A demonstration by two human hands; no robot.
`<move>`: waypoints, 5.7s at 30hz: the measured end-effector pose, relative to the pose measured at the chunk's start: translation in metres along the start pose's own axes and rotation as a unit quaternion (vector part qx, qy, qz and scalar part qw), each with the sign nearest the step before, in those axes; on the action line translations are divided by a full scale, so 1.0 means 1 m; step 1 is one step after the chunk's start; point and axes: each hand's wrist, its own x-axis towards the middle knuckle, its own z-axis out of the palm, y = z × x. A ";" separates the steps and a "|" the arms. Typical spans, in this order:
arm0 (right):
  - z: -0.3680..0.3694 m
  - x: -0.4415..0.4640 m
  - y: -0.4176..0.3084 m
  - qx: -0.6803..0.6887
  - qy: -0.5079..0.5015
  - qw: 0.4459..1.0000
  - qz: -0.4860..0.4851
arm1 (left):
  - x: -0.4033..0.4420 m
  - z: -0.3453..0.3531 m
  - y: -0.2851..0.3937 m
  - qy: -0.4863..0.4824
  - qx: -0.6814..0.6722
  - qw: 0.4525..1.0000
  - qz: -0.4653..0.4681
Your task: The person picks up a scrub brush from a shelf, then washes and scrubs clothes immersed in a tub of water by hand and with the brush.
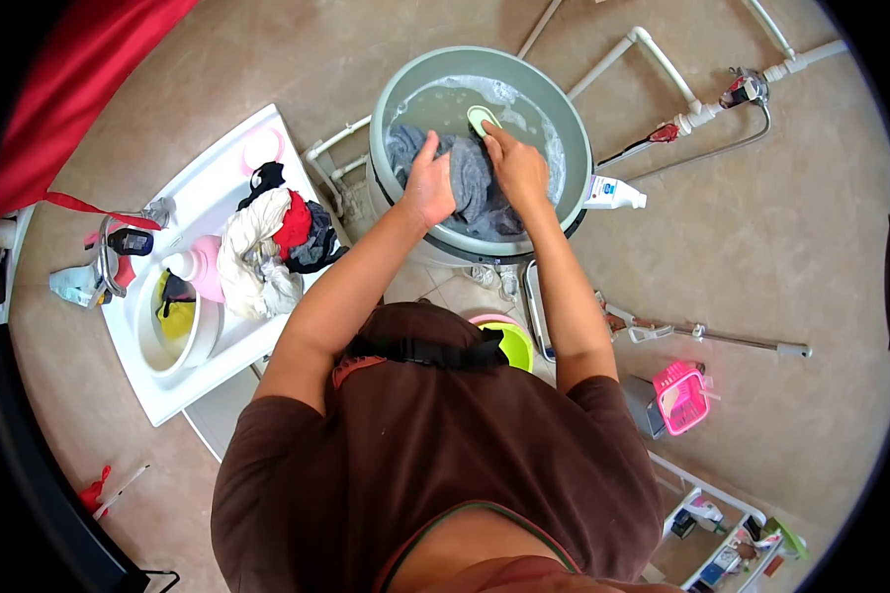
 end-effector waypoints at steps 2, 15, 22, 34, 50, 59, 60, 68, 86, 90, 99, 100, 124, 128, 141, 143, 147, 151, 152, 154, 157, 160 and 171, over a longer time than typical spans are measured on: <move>-0.016 -0.021 -0.011 0.056 0.000 0.998 -0.026 | 0.001 -0.005 0.011 0.005 0.001 0.999 0.033; 0.033 0.029 0.044 -0.034 0.032 0.998 0.049 | 0.011 -0.021 0.005 0.171 0.199 0.965 0.005; 0.076 0.042 0.125 -0.019 -0.065 0.996 0.053 | 0.019 -0.020 0.019 0.214 0.099 0.972 0.002; 0.051 0.009 0.043 -0.170 -0.050 0.984 0.022 | 0.040 -0.054 0.007 0.237 0.204 0.949 0.050; 0.038 0.028 0.065 -0.132 -0.098 0.986 0.021 | 0.030 -0.045 0.010 0.381 0.439 0.794 0.179; 0.047 0.020 0.040 -0.096 -0.132 0.987 -0.007 | 0.028 -0.042 0.015 0.350 0.443 0.802 0.198; 0.051 0.029 0.054 -0.169 -0.110 0.979 0.002 | 0.025 -0.038 0.014 0.338 0.457 0.799 0.198; 0.022 0.015 0.035 0.123 -0.077 0.987 -0.069 | 0.027 -0.036 0.037 0.248 0.809 0.520 0.118; 0.062 0.055 0.139 0.011 -0.057 0.994 0.094 | 0.033 -0.037 0.042 0.285 0.813 0.508 0.018; 0.035 0.015 0.066 0.097 -0.119 0.987 -0.036 | 0.061 -0.081 0.035 0.333 0.723 0.600 0.084; 0.087 0.058 0.076 -0.137 -0.091 0.985 0.042 | 0.042 -0.047 0.027 0.250 0.701 0.653 0.137; 0.090 0.064 0.085 -0.150 -0.096 0.982 0.062 | 0.038 -0.045 0.026 0.253 0.723 0.628 0.135; 0.039 0.057 0.058 -0.071 -0.057 0.996 0.008 | 0.044 -0.060 0.028 0.332 0.598 0.716 0.142; 0.040 0.022 0.011 0.023 -0.127 0.989 -0.073 | 0.055 -0.084 0.025 0.381 0.527 0.733 0.201; 0.025 0.035 0.030 0.046 -0.071 0.996 -0.034 | 0.039 -0.050 0.027 0.383 0.485 0.755 0.220; 0.029 0.011 0.014 -0.035 -0.093 0.991 -0.085 | 0.053 -0.078 0.032 0.391 0.455 0.754 0.269; 0.058 0.039 0.057 -0.175 -0.069 0.982 -0.009 | 0.036 -0.045 0.032 0.352 0.436 0.779 0.280; 0.045 0.050 0.068 -0.063 -0.054 0.996 0.041 | 0.036 -0.048 0.034 0.347 0.440 0.766 0.315; 0.037 0.049 0.066 -0.025 -0.049 0.998 0.041 | 0.040 -0.051 0.035 0.357 0.436 0.759 0.328; 0.013 0.024 0.026 0.073 -0.063 0.995 0.011 | 0.043 -0.046 0.033 0.342 0.422 0.756 0.366; 0.014 -0.011 -0.002 -0.043 -0.102 0.993 -0.029 | 0.035 -0.045 0.030 0.324 0.439 0.747 0.379; 0.036 -0.002 0.032 -0.235 -0.100 0.966 -0.028 | 0.025 -0.036 0.028 0.305 0.508 0.719 0.363; 0.025 -0.010 0.001 -0.057 -0.075 0.991 -0.095 | 0.032 -0.038 0.030 0.304 0.424 0.771 0.366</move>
